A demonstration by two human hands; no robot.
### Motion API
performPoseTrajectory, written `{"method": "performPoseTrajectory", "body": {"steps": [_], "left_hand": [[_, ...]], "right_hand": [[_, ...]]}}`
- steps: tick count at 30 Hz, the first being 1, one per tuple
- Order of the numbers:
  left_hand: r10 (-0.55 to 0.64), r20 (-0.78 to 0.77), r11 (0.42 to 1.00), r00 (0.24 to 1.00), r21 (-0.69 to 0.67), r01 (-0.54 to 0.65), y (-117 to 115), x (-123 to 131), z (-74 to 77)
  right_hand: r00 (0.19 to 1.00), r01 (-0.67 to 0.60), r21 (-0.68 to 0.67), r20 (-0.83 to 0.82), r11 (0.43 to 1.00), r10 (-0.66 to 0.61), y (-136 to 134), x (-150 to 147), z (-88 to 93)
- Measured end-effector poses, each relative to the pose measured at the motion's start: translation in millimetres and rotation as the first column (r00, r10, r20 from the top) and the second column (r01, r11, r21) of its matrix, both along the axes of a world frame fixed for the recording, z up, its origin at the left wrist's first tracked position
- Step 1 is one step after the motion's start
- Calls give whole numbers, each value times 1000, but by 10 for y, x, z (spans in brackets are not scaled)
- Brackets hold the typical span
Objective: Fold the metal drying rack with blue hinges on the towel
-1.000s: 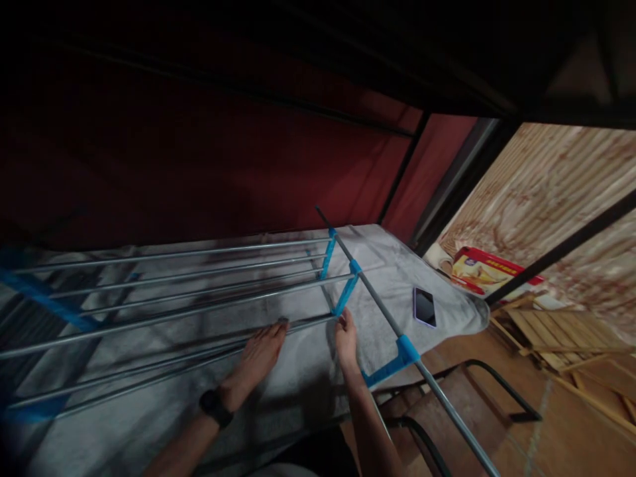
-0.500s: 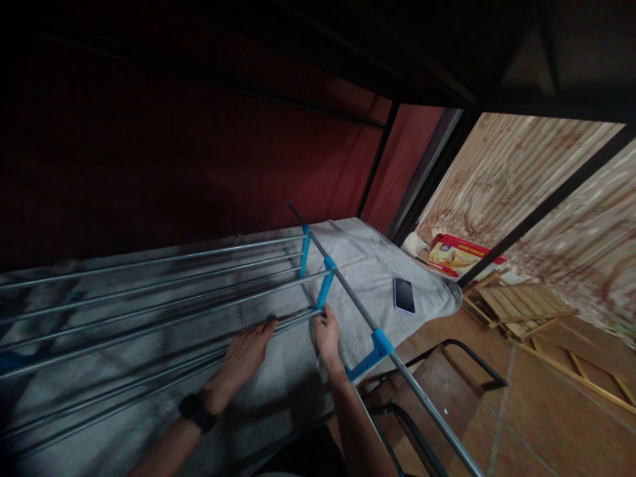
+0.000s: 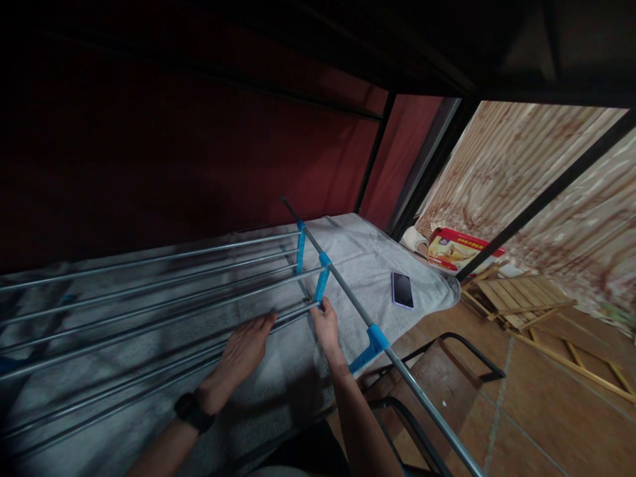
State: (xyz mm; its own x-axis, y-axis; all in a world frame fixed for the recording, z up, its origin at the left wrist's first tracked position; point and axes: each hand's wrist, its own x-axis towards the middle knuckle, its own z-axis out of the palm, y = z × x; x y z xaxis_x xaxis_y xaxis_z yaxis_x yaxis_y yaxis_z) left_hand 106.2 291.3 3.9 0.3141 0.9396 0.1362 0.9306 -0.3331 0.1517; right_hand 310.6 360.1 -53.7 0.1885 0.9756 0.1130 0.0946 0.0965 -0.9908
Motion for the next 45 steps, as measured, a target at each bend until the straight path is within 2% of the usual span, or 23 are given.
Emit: {"method": "performPoseTrajectory", "body": {"steps": [4,10,12,15,17,21,28,34,42,45], "left_hand": [[-39,38,999,999,-29,40,75,120,68],[-158,180,982,971,-77,174,407,631,218],[-115,210,981,971,-128,144,518,772,241],[11,225,974,974,-224,41,624,880,234],[48,206,963,977,-270,10,656,901,217],[41,164,957,986,-289,9,680,885,204],[-60,123,957,991,-274,92,741,792,256],[-43,156,962,987,-259,83,703,800,232],[-20,225,974,974,-216,70,721,796,199],[-7,216,968,976,-244,61,725,797,215]], "right_hand": [[1000,7,12,1,1000,-7,-6,-16,30],[996,56,17,64,998,-57,2,-15,8],[997,50,24,63,998,-51,4,-11,2],[998,27,45,59,999,-30,-6,-11,9],[996,27,55,83,998,-32,-18,-12,21],[986,39,53,161,998,-47,-34,-3,40],[961,57,52,268,997,-69,-32,-3,37],[965,36,63,259,997,-51,-34,-12,24],[918,73,40,388,997,-82,-59,-38,50],[897,96,35,430,995,-102,-78,-61,56]]}}
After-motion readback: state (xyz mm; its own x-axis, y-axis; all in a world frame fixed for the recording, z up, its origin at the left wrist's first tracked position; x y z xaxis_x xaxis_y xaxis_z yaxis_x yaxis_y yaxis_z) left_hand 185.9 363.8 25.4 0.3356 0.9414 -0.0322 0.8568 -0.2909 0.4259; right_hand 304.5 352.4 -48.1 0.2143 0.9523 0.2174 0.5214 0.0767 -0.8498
